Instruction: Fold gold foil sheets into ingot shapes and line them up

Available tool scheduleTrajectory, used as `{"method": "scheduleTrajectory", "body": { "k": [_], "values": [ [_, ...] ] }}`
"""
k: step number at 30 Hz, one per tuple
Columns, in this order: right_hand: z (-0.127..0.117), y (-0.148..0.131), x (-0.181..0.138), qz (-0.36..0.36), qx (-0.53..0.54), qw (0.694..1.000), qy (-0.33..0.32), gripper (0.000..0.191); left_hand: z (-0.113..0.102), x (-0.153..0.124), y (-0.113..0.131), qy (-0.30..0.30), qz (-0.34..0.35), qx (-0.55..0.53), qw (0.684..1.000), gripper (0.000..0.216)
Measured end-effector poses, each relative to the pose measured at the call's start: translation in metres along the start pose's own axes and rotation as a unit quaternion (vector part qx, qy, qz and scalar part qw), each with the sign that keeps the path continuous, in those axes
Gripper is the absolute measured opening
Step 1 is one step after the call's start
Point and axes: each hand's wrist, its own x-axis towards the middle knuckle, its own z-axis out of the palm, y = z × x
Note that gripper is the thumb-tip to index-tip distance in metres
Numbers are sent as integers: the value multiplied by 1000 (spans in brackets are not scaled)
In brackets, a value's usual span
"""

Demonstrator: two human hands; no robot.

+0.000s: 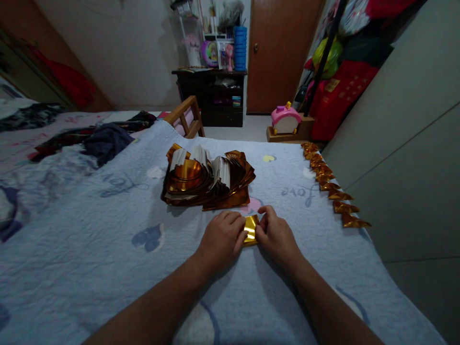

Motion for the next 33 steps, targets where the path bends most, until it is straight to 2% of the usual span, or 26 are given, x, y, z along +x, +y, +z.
{"method": "scheduleTrajectory", "body": {
  "k": [3,9,15,19,23,25,29,33],
  "values": [
    [1,0,0,-4,-6,1000,-6,38,1,2,-7,18,-64,10,998,25],
    [2,3,-1,-16,-13,1000,-2,38,0,8,-19,-25,-118,-44,992,19],
    [4,6,-1,-63,-49,997,7,37,-4,13,-20,-28,-127,-91,987,9],
    [4,8,-1,-73,-61,995,-2,29,-4,13,-19,-18,-108,-125,986,10],
    [3,8,0,-75,-71,995,-13,21,-3,14,-18,-28,-86,-148,985,11],
    [3,8,0,-76,-74,994,-12,22,-3,14,-18,-34,-91,-151,984,11],
    [3,6,0,-67,-81,994,-18,26,-4,15,-17,-48,-95,-151,983,23],
    [2,3,-1,-58,-65,996,-19,27,-3,14,-16,-48,-74,-152,984,16]
  ]
}}
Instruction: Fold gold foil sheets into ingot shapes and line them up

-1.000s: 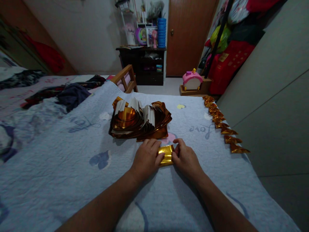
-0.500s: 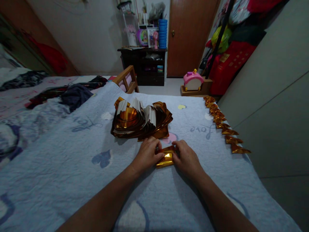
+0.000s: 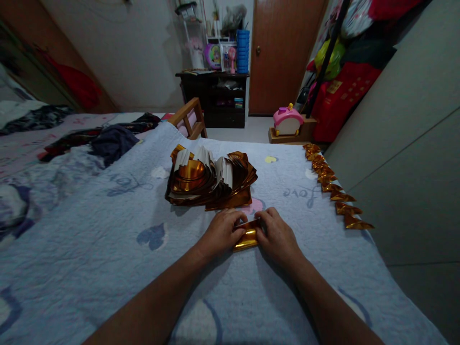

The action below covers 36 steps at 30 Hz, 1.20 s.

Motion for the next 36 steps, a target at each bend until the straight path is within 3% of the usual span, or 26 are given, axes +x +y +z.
{"method": "scheduleTrajectory", "body": {
  "k": [5,11,14,16,21,30,36],
  "values": [
    [-2,0,0,2,80,996,50,38,2,-2,2,20,24,-51,998,13],
    [-8,1,2,61,200,978,8,35,4,-3,2,51,54,-112,991,16],
    [-10,3,3,73,258,963,12,39,6,-3,1,85,69,-156,982,33],
    [-11,4,3,71,283,956,11,36,6,-4,1,88,61,-186,977,40],
    [-13,4,4,25,298,954,18,11,8,-7,2,59,7,-267,962,35],
    [-16,3,3,69,401,913,-34,19,5,-7,5,45,-51,-364,929,28],
    [-17,4,4,75,441,893,-55,21,4,-8,2,75,-18,-396,915,30]
  ]
}}
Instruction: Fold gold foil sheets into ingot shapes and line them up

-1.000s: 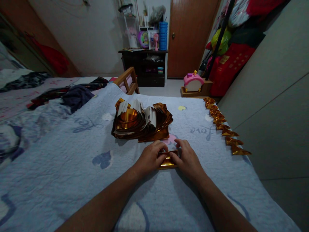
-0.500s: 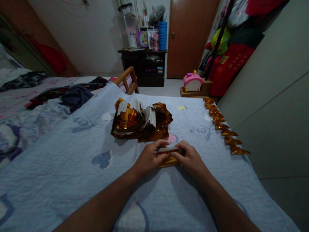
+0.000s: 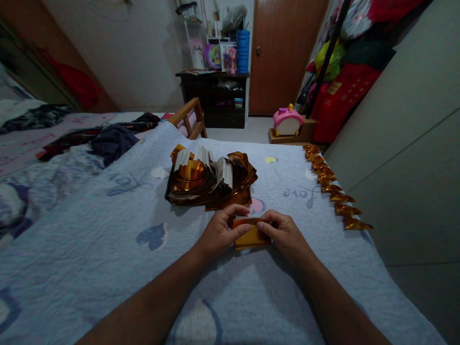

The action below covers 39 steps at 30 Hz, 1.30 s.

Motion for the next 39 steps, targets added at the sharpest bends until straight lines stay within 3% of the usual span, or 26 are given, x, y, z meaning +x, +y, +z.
{"method": "scheduleTrajectory", "body": {
  "k": [13,23,39],
  "values": [
    [-2,-1,0,-34,-28,999,27,19,-3,2,3,21,-11,20,1000,17],
    [-1,-4,-2,-14,-5,1000,22,23,-1,3,4,50,-19,0,999,20],
    [1,-7,-2,16,-10,999,39,26,1,2,8,39,-41,-37,998,21]
  ]
}}
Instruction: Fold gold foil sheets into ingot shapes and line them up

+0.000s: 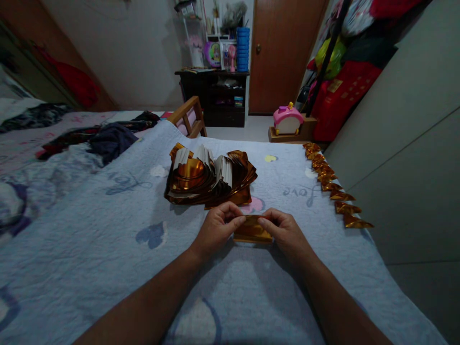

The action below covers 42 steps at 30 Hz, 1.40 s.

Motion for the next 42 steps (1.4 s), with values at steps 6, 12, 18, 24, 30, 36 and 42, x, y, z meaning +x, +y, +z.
{"method": "scheduleTrajectory", "body": {
  "k": [6,12,18,24,30,36,42],
  "values": [
    [0,1,1,-7,-12,1000,9,28,0,0,-1,6,4,-3,1000,22],
    [-1,4,1,-14,-8,1000,9,28,1,0,-2,4,0,-16,1000,24],
    [-1,5,1,-17,3,1000,4,27,2,-1,-2,-7,-18,-40,999,31],
    [2,1,0,-23,-36,999,8,26,3,0,-1,-6,-14,-11,1000,20],
    [4,4,0,-64,-160,983,63,21,5,2,-4,16,-4,86,996,14],
    [6,12,2,-88,-257,957,98,11,5,2,-7,7,43,285,958,10],
    [8,23,10,-117,-352,923,106,8,8,4,-12,5,79,460,884,11]
  ]
}}
